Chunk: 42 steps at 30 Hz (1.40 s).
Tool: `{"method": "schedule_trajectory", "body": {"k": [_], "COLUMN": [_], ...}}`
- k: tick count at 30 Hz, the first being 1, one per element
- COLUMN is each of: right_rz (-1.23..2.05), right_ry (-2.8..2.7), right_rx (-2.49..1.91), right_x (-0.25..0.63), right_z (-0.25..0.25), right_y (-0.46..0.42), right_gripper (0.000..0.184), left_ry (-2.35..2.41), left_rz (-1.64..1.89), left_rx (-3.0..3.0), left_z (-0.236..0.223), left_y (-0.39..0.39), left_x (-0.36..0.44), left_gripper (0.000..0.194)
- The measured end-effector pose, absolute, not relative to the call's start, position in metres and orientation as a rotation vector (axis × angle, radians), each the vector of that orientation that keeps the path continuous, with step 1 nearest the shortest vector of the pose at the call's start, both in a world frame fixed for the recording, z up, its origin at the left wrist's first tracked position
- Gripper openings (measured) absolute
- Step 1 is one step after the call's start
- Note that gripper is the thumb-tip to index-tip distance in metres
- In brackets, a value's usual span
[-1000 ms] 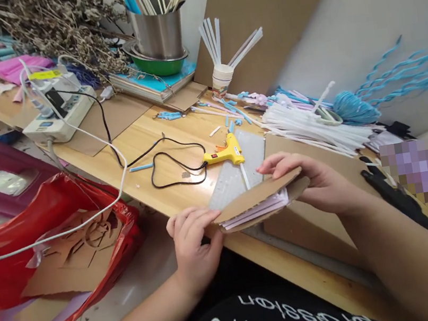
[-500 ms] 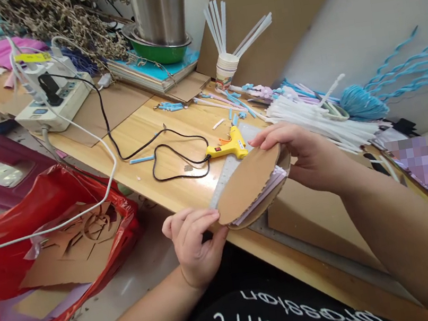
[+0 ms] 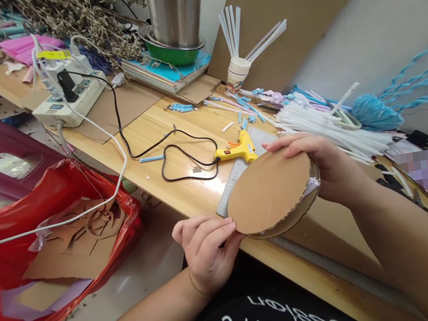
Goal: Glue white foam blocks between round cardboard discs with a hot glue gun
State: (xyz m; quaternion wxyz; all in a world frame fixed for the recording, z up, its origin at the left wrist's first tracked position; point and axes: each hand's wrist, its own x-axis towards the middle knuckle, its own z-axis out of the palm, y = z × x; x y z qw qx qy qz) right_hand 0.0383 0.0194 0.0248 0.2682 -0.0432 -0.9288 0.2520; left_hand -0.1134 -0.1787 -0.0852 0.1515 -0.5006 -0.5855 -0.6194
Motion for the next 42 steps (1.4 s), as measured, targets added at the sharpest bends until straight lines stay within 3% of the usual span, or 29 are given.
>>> {"method": "schedule_trajectory", "body": {"k": [23,30,42], "right_rz": [0.696,0.576,0.557], "right_ry": [-2.540,-2.596,-2.643], "right_rx": [-0.122,-0.178,-0.324], "right_x": [0.034,0.031,0.032], "right_z": [0.029,0.032,0.036], "right_y": [0.015,0.019,0.025], "right_gripper": [0.049,0.043,0.035], "left_ry": [-1.710,-1.767,-1.914], "left_rz": [-1.799,-1.845,-1.701], "left_rx": [-1.438,-1.440,-1.495], "left_z": [-0.090,-0.082,-0.074], "left_y": [-0.182,-0.181,-0.176], "left_x": [-0.115,-0.118,-0.117], "left_gripper": [0.024,0.015,0.029]}}
